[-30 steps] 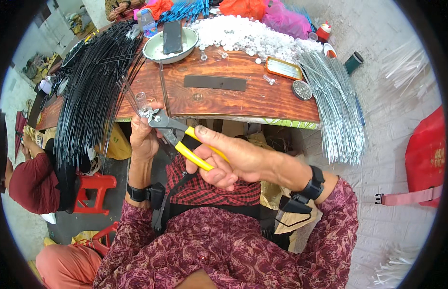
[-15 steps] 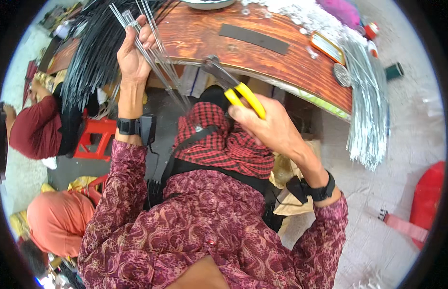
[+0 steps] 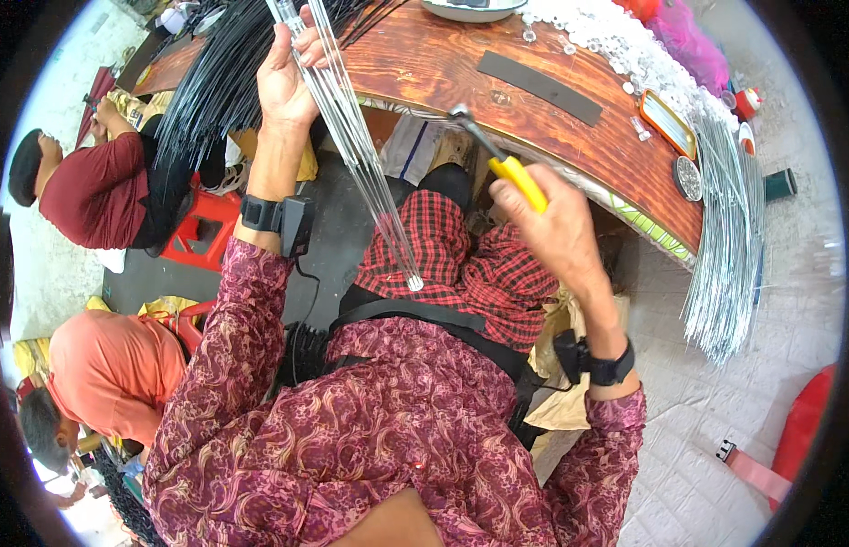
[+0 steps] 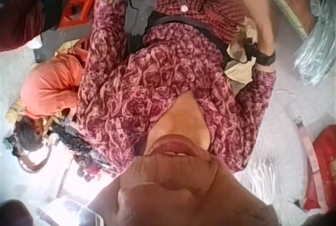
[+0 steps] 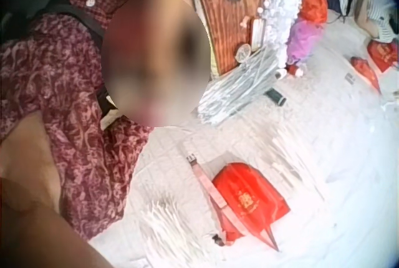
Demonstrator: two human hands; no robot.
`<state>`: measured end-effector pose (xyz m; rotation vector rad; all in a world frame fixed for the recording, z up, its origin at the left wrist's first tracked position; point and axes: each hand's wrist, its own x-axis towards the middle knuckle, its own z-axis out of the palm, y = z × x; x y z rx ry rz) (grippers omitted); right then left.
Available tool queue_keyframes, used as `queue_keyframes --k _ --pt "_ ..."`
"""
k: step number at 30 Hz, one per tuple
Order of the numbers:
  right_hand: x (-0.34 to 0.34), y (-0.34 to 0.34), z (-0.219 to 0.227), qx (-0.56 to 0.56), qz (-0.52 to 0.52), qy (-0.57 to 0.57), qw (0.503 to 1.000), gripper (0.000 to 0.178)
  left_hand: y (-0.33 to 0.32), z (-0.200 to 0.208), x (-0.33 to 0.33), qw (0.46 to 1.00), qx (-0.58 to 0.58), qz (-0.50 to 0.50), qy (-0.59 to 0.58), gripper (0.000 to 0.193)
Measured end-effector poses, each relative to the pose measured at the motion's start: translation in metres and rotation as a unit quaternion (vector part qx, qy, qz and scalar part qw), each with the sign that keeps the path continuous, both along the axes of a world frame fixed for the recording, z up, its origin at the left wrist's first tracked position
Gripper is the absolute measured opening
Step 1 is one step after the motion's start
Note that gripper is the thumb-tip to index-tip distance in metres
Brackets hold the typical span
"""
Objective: Assemble metal rods into umbrella frames using pliers and plastic connectors.
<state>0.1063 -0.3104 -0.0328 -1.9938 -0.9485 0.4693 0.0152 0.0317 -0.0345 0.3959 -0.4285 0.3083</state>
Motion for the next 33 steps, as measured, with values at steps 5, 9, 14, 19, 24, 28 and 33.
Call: queue_keyframes --k 5,9,14,19,24,28,33 --pt "0.035 -0.01 0.012 0.023 -0.056 0.032 0.998 0.036 -0.015 0.023 0.004 0.996 0.059 -0.024 -0.061 0.035" --pt "0.027 -0.019 0.016 0.027 -0.013 0.114 0.993 0.034 -0.033 0.034 0.002 0.987 0.154 0.01 -0.042 0.043" --pt "0.002 -0.017 0.049 0.042 0.06 0.14 0.987 0.035 -0.09 0.025 -0.001 0.972 0.192 0.133 0.035 0.055" --pt "-0.008 -0.025 0.098 0.023 0.076 0.077 0.994 0.028 -0.113 0.023 0.001 0.964 0.232 0.129 0.027 0.057" --pt "-0.008 -0.022 0.118 0.001 0.092 -0.015 0.996 0.024 -0.121 0.036 0.006 0.96 0.252 0.123 0.008 0.057" --pt "-0.008 -0.019 0.125 -0.013 0.084 -0.045 0.995 0.024 -0.124 0.038 0.007 0.947 0.29 0.14 0.002 0.058" --pt "-0.001 -0.017 0.121 -0.047 0.094 -0.092 0.99 0.026 -0.129 0.031 0.003 0.935 0.313 0.164 0.033 0.057"
